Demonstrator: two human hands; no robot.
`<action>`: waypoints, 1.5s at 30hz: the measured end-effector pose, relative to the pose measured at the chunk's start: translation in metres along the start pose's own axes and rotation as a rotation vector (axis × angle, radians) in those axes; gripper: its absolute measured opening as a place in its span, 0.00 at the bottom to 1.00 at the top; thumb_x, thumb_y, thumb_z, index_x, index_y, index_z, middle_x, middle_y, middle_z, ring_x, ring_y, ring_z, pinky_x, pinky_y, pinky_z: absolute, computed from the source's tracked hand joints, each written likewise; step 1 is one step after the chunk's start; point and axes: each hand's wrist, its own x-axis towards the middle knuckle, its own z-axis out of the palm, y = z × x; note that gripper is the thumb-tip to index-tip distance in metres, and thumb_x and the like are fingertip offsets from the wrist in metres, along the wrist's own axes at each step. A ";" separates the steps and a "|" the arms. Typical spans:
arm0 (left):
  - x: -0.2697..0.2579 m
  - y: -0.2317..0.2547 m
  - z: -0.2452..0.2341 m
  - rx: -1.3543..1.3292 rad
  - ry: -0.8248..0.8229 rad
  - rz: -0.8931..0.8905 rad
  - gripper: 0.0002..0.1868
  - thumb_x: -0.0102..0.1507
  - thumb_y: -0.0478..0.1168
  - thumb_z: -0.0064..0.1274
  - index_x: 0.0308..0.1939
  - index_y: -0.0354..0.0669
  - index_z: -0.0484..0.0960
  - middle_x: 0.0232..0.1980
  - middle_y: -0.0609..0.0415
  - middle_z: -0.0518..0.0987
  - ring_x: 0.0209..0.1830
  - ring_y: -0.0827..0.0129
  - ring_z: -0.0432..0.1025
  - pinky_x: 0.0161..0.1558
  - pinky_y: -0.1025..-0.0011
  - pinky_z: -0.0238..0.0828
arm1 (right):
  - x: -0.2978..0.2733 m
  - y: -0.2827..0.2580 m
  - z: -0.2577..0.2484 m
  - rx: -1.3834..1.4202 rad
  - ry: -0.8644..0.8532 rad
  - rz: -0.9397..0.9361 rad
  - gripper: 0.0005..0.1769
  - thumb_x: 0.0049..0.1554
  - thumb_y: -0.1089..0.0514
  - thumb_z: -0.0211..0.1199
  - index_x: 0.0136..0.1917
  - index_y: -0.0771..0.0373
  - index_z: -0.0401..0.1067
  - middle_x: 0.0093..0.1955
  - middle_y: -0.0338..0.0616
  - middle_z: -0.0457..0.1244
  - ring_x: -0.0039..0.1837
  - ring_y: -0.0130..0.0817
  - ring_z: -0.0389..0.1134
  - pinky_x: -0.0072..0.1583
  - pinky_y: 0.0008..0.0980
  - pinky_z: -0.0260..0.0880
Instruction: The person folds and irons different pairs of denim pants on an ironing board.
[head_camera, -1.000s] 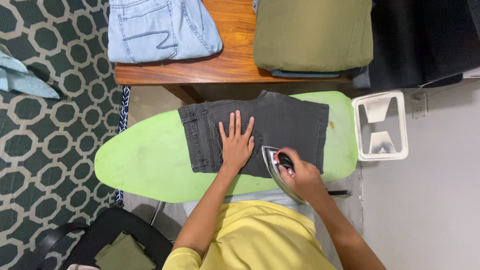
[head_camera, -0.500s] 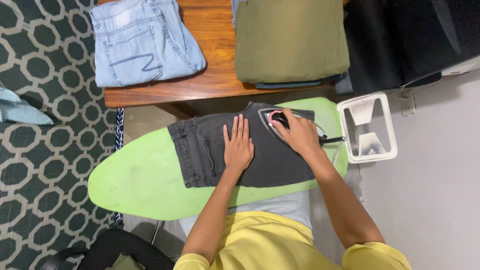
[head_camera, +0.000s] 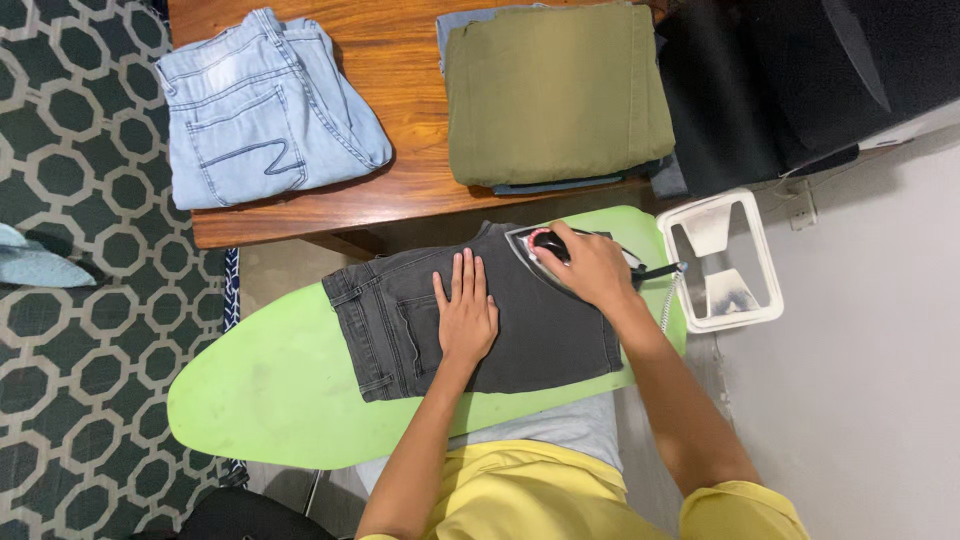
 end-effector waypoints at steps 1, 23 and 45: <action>0.000 0.000 0.000 0.001 0.001 0.000 0.37 0.65 0.43 0.41 0.77 0.31 0.57 0.83 0.43 0.50 0.84 0.56 0.42 0.78 0.41 0.31 | 0.003 -0.002 0.003 0.001 0.053 -0.030 0.23 0.58 0.38 0.64 0.56 0.56 0.74 0.31 0.55 0.68 0.35 0.57 0.71 0.39 0.48 0.71; -0.003 -0.001 0.004 0.005 0.006 0.010 0.37 0.65 0.43 0.40 0.77 0.31 0.57 0.83 0.43 0.52 0.84 0.56 0.43 0.78 0.41 0.32 | -0.063 0.057 -0.024 0.116 -0.139 0.186 0.22 0.60 0.40 0.62 0.59 0.56 0.74 0.34 0.55 0.69 0.37 0.55 0.72 0.39 0.48 0.71; -0.003 -0.001 0.007 -0.004 0.003 0.004 0.37 0.66 0.43 0.40 0.78 0.32 0.57 0.83 0.42 0.51 0.84 0.56 0.43 0.78 0.41 0.31 | -0.063 0.101 -0.035 -0.005 0.085 0.326 0.26 0.64 0.39 0.61 0.67 0.58 0.71 0.39 0.58 0.70 0.42 0.59 0.73 0.46 0.50 0.72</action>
